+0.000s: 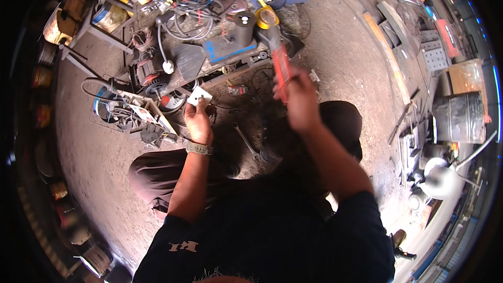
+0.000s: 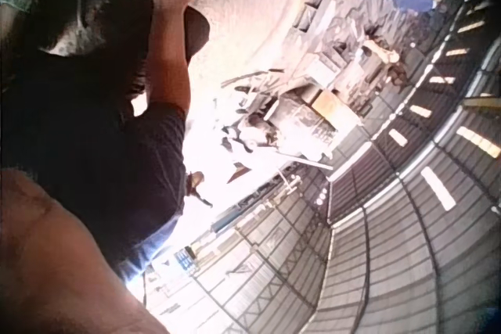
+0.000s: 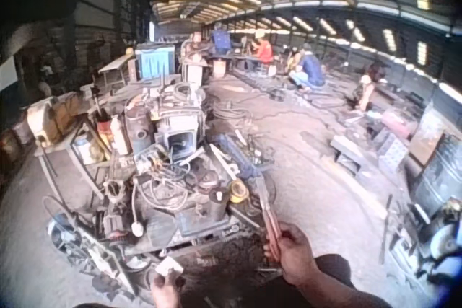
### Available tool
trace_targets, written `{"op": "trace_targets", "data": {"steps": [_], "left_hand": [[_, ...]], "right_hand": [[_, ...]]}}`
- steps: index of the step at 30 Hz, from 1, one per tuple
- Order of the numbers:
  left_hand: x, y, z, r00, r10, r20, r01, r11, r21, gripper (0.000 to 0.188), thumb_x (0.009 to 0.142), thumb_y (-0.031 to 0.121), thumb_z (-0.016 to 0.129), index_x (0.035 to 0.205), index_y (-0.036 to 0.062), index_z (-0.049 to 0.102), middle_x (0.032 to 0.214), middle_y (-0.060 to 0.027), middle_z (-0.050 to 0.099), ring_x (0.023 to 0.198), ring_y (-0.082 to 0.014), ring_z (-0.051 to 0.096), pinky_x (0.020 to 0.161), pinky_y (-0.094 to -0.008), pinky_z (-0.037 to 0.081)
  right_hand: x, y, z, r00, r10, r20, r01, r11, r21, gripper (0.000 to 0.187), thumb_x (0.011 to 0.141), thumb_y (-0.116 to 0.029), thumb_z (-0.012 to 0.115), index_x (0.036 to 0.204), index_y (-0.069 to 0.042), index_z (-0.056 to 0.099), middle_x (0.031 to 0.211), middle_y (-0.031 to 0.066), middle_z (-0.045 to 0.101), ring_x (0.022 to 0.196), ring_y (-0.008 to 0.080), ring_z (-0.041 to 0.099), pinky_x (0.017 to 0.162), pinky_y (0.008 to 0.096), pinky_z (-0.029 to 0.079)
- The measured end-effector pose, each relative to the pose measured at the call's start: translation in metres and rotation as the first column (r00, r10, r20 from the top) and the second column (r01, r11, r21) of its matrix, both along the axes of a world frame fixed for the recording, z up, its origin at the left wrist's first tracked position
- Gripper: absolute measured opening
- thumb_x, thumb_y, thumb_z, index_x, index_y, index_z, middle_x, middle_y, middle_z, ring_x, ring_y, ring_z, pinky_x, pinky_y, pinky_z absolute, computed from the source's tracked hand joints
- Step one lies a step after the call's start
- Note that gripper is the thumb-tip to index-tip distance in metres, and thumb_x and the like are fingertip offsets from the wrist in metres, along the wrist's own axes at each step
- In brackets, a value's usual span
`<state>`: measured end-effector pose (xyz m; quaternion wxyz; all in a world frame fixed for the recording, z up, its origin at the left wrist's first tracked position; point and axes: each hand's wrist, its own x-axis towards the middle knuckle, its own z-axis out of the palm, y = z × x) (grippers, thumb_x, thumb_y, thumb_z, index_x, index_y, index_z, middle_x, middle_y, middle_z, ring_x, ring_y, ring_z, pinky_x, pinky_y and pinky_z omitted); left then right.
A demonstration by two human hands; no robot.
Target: The person uses a small metal washer and a white rectangular template to mark three circular positions on the template. They then use a red-handled punch tool to create indentations at the marked spots. Finally, they pick up a black cylindrical object and align it with the template to verify the hole positions.
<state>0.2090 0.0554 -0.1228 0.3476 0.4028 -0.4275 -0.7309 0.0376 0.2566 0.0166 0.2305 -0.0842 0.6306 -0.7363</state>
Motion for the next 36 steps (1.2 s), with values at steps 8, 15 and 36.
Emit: {"op": "trace_targets", "data": {"steps": [8,15,36], "left_hand": [[-0.002,0.002,0.013,0.999,-0.012,0.041,0.014,0.998,-0.055,0.019,0.108,0.013,0.063,0.123,0.0016,0.066,0.107,-0.0049,0.074,0.088,-0.0113,0.069,0.076,-0.028,0.057],[0.018,-0.001,0.005,0.993,0.004,0.118,0.011,0.991,-0.133,0.018,0.107,0.013,0.064,0.121,0.0016,0.068,0.105,-0.0054,0.075,0.085,-0.0108,0.068,0.072,-0.0267,0.055],[-0.008,0.02,-0.012,0.975,-0.142,0.169,0.172,0.97,-0.172,0.013,0.105,0.008,0.067,0.115,-0.0008,0.067,0.103,-0.0062,0.076,0.086,-0.0106,0.069,0.077,-0.0272,0.055]], "right_hand": [[-0.251,0.034,-0.017,0.957,0.178,-0.231,0.052,0.673,0.737,0.036,0.092,-0.003,0.05,0.12,-0.003,0.073,0.08,0.0047,0.065,0.065,0.0133,0.054,0.056,0.0297,0.042],[-0.291,-0.019,-0.08,0.974,0.223,-0.029,-0.127,0.652,0.747,0.04,0.093,-0.008,0.052,0.126,-0.01,0.073,0.095,0.0025,0.068,0.081,0.0152,0.058,0.069,0.0312,0.046],[-0.165,-0.107,0.001,0.654,0.669,-0.353,-0.341,0.677,0.652,0.105,0.075,-0.038,0.097,0.158,-0.003,0.043,0.147,0.0193,0.063,0.115,0.0251,0.069,0.105,0.0384,0.054]]}}
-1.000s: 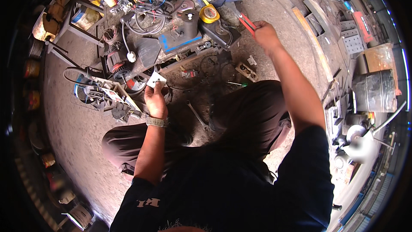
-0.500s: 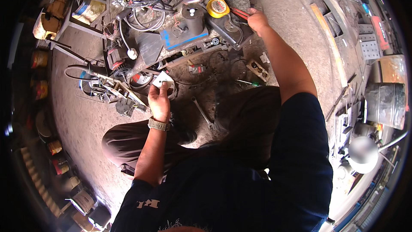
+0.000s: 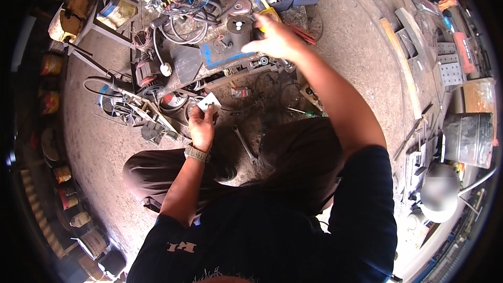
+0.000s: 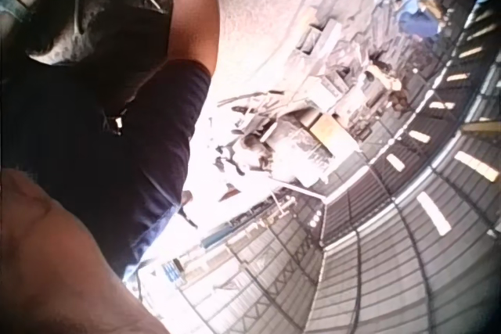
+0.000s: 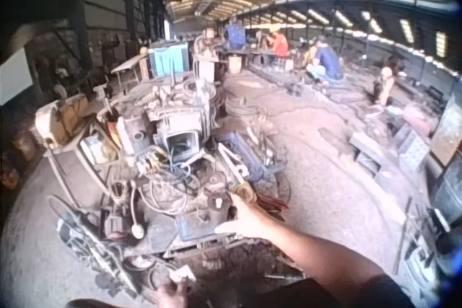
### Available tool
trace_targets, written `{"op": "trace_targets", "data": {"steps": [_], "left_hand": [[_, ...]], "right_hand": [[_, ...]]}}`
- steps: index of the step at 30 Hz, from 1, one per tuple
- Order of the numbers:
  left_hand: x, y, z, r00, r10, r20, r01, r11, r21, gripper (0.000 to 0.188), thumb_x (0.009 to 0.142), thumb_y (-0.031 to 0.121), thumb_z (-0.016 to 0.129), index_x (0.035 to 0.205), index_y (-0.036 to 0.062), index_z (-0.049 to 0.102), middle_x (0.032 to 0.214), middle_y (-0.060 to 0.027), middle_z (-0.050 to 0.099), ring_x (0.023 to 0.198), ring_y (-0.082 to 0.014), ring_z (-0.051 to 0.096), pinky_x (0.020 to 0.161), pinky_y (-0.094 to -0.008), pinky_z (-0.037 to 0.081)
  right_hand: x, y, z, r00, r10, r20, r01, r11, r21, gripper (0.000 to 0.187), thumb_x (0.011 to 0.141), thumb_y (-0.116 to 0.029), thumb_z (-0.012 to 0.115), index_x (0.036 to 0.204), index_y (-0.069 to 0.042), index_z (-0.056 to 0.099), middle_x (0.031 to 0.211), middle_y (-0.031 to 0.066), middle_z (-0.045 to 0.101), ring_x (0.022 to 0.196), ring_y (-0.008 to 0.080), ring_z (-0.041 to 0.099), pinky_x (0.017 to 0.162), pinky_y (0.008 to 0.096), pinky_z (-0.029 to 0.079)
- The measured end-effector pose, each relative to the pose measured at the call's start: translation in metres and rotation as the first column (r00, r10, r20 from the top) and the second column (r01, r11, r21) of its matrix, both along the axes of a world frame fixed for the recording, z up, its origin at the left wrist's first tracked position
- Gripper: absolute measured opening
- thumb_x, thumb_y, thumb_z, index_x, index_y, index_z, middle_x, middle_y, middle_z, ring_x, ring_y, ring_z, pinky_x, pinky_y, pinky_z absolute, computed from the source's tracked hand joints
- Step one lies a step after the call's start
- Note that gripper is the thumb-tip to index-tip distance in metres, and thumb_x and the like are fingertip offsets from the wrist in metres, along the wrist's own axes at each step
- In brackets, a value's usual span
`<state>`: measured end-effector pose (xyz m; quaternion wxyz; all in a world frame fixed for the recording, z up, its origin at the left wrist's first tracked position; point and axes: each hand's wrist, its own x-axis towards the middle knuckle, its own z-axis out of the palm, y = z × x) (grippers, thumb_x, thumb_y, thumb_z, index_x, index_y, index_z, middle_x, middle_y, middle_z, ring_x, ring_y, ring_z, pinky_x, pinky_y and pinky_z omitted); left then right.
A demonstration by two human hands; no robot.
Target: The person uses a small metal washer and a white rectangular template to mark three circular positions on the template. They then use a red-handled punch tool to create indentations at the marked spots. Finally, they pick up a black cylindrical object and align it with the template to verify the hole positions.
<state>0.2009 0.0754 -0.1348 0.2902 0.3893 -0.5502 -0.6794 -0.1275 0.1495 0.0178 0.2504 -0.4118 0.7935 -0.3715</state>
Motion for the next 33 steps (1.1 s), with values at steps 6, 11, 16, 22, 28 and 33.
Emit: {"op": "trace_targets", "data": {"steps": [6,11,16,22,28,33], "left_hand": [[0.001,0.003,0.003,0.996,-0.017,-0.087,0.017,1.0,-0.005,0.014,0.105,0.005,0.066,0.116,-0.0035,0.067,0.109,-0.0104,0.077,0.095,-0.0143,0.072,0.086,-0.0301,0.057],[0.006,0.003,0.02,0.999,0.012,-0.041,-0.014,1.0,-0.027,0.014,0.105,0.005,0.065,0.116,-0.0032,0.067,0.107,-0.0082,0.077,0.094,-0.0135,0.071,0.085,-0.0289,0.057],[-0.003,0.014,0.036,0.986,-0.014,-0.164,0.012,1.0,-0.017,0.015,0.106,0.008,0.065,0.118,-0.0009,0.068,0.106,-0.0057,0.076,0.093,-0.0113,0.069,0.084,-0.0281,0.057],[0.0,0.006,0.06,0.916,0.06,-0.397,0.111,0.913,0.394,0.03,0.103,0.007,0.066,0.133,0.0044,0.066,0.118,-0.0057,0.074,0.099,-0.016,0.07,0.085,-0.0348,0.059],[0.003,-0.006,0.125,0.694,-0.086,-0.715,0.394,0.876,0.277,0.056,0.1,0.014,0.071,0.153,0.0087,0.054,0.168,-0.011,0.043,0.147,-0.0305,0.05,0.118,-0.0561,0.043],[-0.002,0.011,0.092,0.875,-0.013,-0.484,0.281,0.828,0.485,0.034,0.104,0.011,0.069,0.138,0.0081,0.066,0.128,-0.0079,0.072,0.119,-0.0245,0.069,0.101,-0.0496,0.058]], "right_hand": [[0.023,-0.033,-0.009,0.995,0.02,0.097,-0.004,0.987,-0.16,0.064,0.083,-0.013,0.086,0.14,-0.009,0.057,0.139,0.0145,0.067,0.124,0.0244,0.068,0.099,0.0363,0.059],[0.044,-0.002,0.022,0.821,0.159,-0.548,-0.349,0.9,-0.262,0.062,0.079,0.005,0.076,0.137,-0.01,0.061,0.152,0.0082,0.06,0.136,0.0282,0.061,0.111,0.0379,0.054],[0.055,0.01,0.049,0.693,0.049,-0.72,-0.423,0.836,-0.35,0.069,0.071,0.012,0.074,0.137,-0.008,0.065,0.147,0.0103,0.062,0.133,0.0334,0.063,0.109,0.0413,0.055],[0.07,0.006,0.079,0.524,0.156,-0.837,-0.465,0.876,-0.127,0.07,0.068,-0.001,0.079,0.136,-0.013,0.068,0.14,0.0079,0.066,0.12,0.0314,0.063,0.1,0.0441,0.053],[0.094,0.004,0.05,0.633,0.609,-0.478,-0.554,0.788,0.27,0.07,0.082,-0.018,0.08,0.148,-0.022,0.059,0.131,0.0107,0.056,0.123,0.0338,0.058,0.105,0.0465,0.047],[0.131,0.0,0.05,0.425,0.806,-0.412,-0.57,0.592,0.57,0.045,0.08,-0.019,0.08,0.123,-0.008,0.07,0.138,0.0141,0.062,0.137,0.0377,0.056,0.113,0.0525,0.047]]}}
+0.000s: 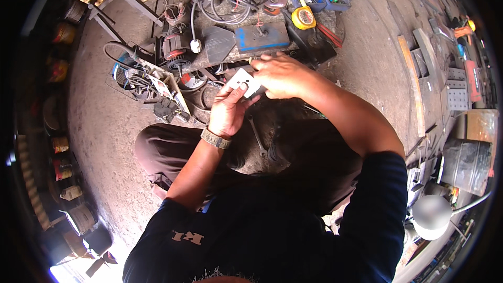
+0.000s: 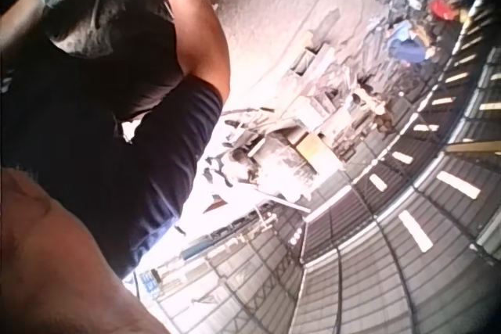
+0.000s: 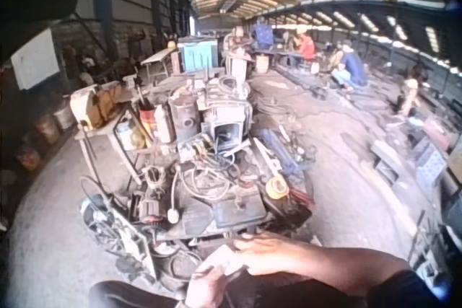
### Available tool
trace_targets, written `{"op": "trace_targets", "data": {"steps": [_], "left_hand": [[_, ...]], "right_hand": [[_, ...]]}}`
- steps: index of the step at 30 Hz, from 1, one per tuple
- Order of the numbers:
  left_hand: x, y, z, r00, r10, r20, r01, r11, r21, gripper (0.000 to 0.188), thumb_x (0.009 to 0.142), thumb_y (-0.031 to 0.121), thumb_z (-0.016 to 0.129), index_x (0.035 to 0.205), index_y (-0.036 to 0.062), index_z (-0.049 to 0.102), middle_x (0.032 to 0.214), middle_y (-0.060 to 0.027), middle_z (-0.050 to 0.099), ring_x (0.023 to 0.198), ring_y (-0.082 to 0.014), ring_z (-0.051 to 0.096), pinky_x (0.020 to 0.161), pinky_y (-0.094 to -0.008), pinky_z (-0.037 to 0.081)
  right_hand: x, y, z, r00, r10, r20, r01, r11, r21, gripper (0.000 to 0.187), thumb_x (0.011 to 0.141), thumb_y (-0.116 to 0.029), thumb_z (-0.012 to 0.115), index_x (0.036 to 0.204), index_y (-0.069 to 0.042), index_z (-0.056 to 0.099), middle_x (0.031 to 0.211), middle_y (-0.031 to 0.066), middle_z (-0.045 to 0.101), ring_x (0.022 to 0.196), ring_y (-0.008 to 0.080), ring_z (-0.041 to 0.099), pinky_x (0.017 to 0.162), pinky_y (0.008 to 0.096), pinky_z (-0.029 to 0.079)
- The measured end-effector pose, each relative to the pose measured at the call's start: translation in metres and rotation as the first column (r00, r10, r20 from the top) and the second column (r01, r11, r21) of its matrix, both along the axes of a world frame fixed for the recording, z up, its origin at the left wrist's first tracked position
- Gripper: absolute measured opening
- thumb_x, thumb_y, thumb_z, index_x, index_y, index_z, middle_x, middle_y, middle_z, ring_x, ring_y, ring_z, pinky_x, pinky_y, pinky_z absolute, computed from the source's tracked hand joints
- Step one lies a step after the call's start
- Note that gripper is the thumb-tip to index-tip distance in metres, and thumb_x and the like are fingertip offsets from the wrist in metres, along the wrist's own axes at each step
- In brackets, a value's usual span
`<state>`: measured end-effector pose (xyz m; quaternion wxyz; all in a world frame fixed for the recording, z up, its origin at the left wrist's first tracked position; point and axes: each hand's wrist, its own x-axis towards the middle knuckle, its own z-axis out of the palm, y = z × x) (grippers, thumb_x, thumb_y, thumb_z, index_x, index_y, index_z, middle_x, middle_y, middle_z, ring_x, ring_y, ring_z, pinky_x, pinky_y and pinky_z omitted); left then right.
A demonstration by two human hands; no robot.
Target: The person uses a small metal washer and a white rectangular template to mark three circular positions on the template. They then use a red-handled punch tool to create indentations at the marked spots. Finally, they pick up a black cylindrical object and align it with the template to verify the hole positions.
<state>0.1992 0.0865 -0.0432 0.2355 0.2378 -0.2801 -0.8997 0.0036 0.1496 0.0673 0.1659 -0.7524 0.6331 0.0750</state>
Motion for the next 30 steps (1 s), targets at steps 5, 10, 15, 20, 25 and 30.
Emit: {"op": "trace_targets", "data": {"steps": [5,10,15,20,25,30], "left_hand": [[0.003,-0.007,0.001,1.0,-0.008,-0.006,0.008,0.996,0.087,0.032,0.103,0.016,0.07,0.135,0.0131,0.065,0.124,-0.006,0.071,0.116,-0.0231,0.068,0.093,-0.0475,0.06],[0.014,-0.014,0.003,0.997,-0.016,-0.074,0.035,0.964,0.264,0.042,0.103,0.024,0.07,0.141,0.0166,0.056,0.136,-0.007,0.063,0.124,-0.0261,0.064,0.096,-0.0487,0.059],[0.014,-0.028,0.013,0.984,0.018,-0.179,0.047,0.935,0.352,0.045,0.1,0.024,0.072,0.14,0.0162,0.053,0.141,-0.0071,0.059,0.132,-0.0326,0.059,0.098,-0.0646,0.054],[0.012,-0.055,-0.003,0.932,0.363,-0.003,-0.345,0.889,0.3,0.026,0.098,0.021,0.074,0.122,0.0157,0.065,0.124,-0.0023,0.069,0.122,-0.0262,0.063,0.106,-0.0513,0.05],[0.014,-0.037,-0.024,0.962,0.269,0.035,-0.268,0.919,0.291,0.026,0.101,0.017,0.07,0.126,0.0153,0.064,0.113,-0.0026,0.072,0.099,-0.0231,0.07,0.088,-0.0402,0.058],[0.018,-0.031,-0.016,0.968,0.243,0.067,-0.252,0.946,0.205,0.023,0.103,0.013,0.067,0.126,0.0126,0.065,0.11,-0.0035,0.073,0.092,-0.0223,0.071,0.083,-0.0376,0.059]], "right_hand": [[0.002,-0.002,0.001,0.989,-0.137,0.05,0.134,0.989,0.07,0.064,0.077,-0.016,0.084,0.136,-0.01,0.061,0.135,0.0148,0.062,0.129,0.039,0.062,0.109,0.0497,0.051],[-0.032,0.004,0.031,0.902,-0.078,0.425,0.095,0.995,-0.019,0.069,0.077,-0.006,0.08,0.143,-0.011,0.06,0.132,0.0144,0.064,0.122,0.0361,0.065,0.104,0.0455,0.053],[-0.044,0.01,0.042,0.717,-0.126,0.686,0.229,0.972,-0.06,0.043,0.084,-0.005,0.078,0.126,-0.006,0.069,0.108,0.0049,0.069,0.096,0.0159,0.068,0.085,0.0352,0.057],[-0.111,0.006,0.011,0.672,-0.541,0.506,0.717,0.646,-0.261,0.051,0.092,-0.052,0.077,0.12,-0.009,0.075,0.098,0.013,0.078,0.093,0.0271,0.075,0.085,0.0396,0.057],[-0.108,-0.028,0.016,0.533,-0.83,0.167,0.826,0.466,-0.317,0.074,0.092,-0.071,0.064,0.133,-0.009,0.071,0.121,0.0177,0.076,0.118,0.0367,0.071,0.102,0.0489,0.055],[-0.101,-0.057,0.016,0.556,-0.831,0.035,0.786,0.511,-0.347,0.078,0.094,-0.073,0.061,0.133,-0.006,0.07,0.125,0.0191,0.075,0.121,0.0375,0.07,0.105,0.0502,0.054]]}}
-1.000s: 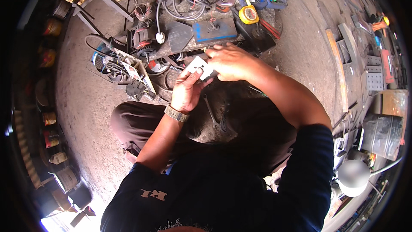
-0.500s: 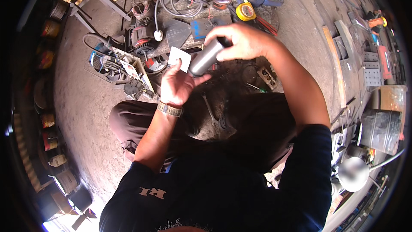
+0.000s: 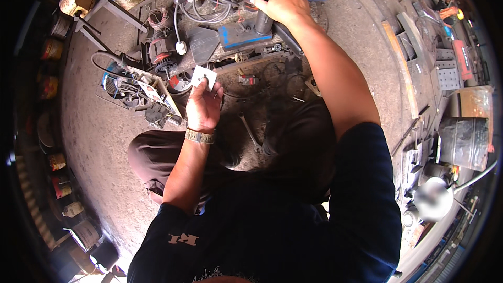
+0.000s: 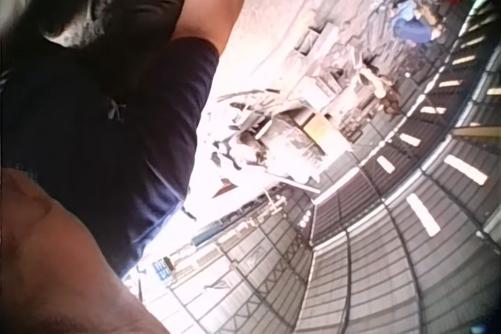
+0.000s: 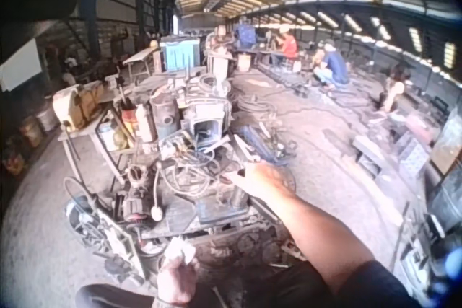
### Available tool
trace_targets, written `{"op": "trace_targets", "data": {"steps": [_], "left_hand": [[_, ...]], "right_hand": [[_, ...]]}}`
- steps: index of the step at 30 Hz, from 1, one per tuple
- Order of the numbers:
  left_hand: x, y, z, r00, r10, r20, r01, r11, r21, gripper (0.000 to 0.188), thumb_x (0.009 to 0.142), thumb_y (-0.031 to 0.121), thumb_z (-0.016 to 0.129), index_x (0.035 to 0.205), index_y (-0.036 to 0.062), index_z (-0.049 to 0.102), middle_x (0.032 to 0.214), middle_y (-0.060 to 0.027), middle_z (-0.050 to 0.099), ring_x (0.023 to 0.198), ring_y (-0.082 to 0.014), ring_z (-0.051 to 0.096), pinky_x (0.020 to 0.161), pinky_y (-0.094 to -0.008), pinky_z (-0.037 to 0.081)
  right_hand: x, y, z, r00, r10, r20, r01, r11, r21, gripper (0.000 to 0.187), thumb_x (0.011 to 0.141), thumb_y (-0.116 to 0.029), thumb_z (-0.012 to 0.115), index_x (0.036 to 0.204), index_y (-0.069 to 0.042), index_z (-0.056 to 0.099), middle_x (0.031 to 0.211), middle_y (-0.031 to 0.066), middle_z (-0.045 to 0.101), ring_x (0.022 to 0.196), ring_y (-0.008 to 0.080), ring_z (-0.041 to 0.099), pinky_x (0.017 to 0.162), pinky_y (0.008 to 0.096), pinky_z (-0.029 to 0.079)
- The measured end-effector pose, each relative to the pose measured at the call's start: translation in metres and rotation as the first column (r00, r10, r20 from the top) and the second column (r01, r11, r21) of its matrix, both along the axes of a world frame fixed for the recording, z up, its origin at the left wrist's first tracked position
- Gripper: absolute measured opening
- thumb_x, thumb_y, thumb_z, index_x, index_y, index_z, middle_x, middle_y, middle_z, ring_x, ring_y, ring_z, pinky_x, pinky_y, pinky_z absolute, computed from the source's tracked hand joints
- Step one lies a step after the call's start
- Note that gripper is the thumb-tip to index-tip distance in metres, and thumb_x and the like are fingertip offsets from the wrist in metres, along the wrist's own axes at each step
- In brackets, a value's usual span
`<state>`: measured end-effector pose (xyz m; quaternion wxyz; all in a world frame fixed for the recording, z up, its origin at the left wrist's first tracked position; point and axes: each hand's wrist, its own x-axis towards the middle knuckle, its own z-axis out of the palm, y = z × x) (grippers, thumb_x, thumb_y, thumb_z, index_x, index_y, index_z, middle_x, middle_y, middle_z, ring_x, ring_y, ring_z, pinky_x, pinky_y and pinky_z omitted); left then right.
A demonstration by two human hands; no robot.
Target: The person uses a small metal washer and a white rectangular template to mark three circular positions on the template. They then use a red-handled punch tool to create indentations at the marked spots. Finally, they pick up a black cylindrical object and align it with the template to verify the hole positions.
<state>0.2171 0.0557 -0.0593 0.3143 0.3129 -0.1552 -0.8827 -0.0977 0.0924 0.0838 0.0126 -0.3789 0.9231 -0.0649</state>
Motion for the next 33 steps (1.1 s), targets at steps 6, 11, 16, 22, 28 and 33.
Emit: {"op": "trace_targets", "data": {"steps": [6,11,16,22,28,33], "left_hand": [[0.01,-0.003,-0.009,0.998,0.029,0.059,-0.026,0.998,-0.053,0.024,0.104,0.011,0.066,0.128,0.0102,0.067,0.108,-0.0059,0.074,0.085,-0.022,0.072,0.075,-0.0354,0.059],[0.005,-0.001,-0.006,0.997,0.011,0.074,-0.006,0.998,-0.066,0.022,0.103,0.011,0.068,0.125,0.0087,0.068,0.105,-0.0059,0.075,0.084,-0.0215,0.072,0.073,-0.0355,0.059],[0.002,0.002,-0.01,0.993,-0.058,0.107,0.073,0.988,-0.139,0.022,0.104,0.01,0.067,0.126,0.008,0.067,0.107,-0.0065,0.075,0.085,-0.0206,0.072,0.072,-0.0326,0.059],[-0.001,0.006,-0.016,0.976,-0.085,0.199,0.126,0.971,-0.202,0.013,0.103,0.009,0.071,0.115,0.0057,0.068,0.102,-0.0049,0.075,0.079,-0.0175,0.073,0.068,-0.0287,0.059],[-0.009,0.009,-0.023,0.962,-0.134,0.237,0.192,0.952,-0.24,0.015,0.104,0.007,0.068,0.117,0.002,0.067,0.104,-0.0065,0.074,0.077,-0.0159,0.071,0.068,-0.0285,0.056],[-0.006,0.015,-0.025,0.932,-0.222,0.287,0.301,0.916,-0.265,0.017,0.103,0.007,0.068,0.119,0.0011,0.065,0.105,-0.007,0.073,0.078,-0.0156,0.071,0.069,-0.0281,0.055]], "right_hand": [[0.001,-0.01,-0.01,0.994,0.113,-0.004,-0.112,0.993,0.042,0.08,0.09,-0.071,0.068,0.138,-0.007,0.067,0.128,0.0201,0.074,0.121,0.038,0.07,0.104,0.0508,0.055],[-0.041,0.025,-0.072,0.886,0.334,0.32,-0.192,0.895,-0.403,0.088,0.085,-0.043,0.087,0.155,-0.008,0.049,0.133,0.0175,0.072,0.118,0.0303,0.071,0.103,0.0427,0.056],[-0.035,0.025,-0.085,0.665,0.43,0.61,0.032,0.8,-0.599,0.082,0.086,-0.019,0.089,0.155,-0.005,0.048,0.118,0.0101,0.075,0.107,0.0173,0.071,0.093,0.0352,0.058],[-0.045,0.014,-0.085,0.789,0.402,0.465,-0.149,0.859,-0.49,0.067,0.091,-0.011,0.084,0.149,-0.002,0.05,0.114,0.0058,0.074,0.097,0.0126,0.069,0.087,0.0299,0.056],[-0.068,0.017,-0.1,0.714,0.479,0.51,0.065,0.68,-0.73,0.057,0.093,-0.021,0.084,0.141,-0.002,0.058,0.123,0.0107,0.073,0.115,0.0171,0.067,0.102,0.0354,0.053],[-0.065,0.016,-0.076,0.579,0.279,0.766,0.388,0.732,-0.56,0.035,0.1,-0.042,0.074,0.109,-0.009,0.069,0.088,-0.0006,0.064,0.074,0.0103,0.051,0.068,0.0302,0.045]]}}
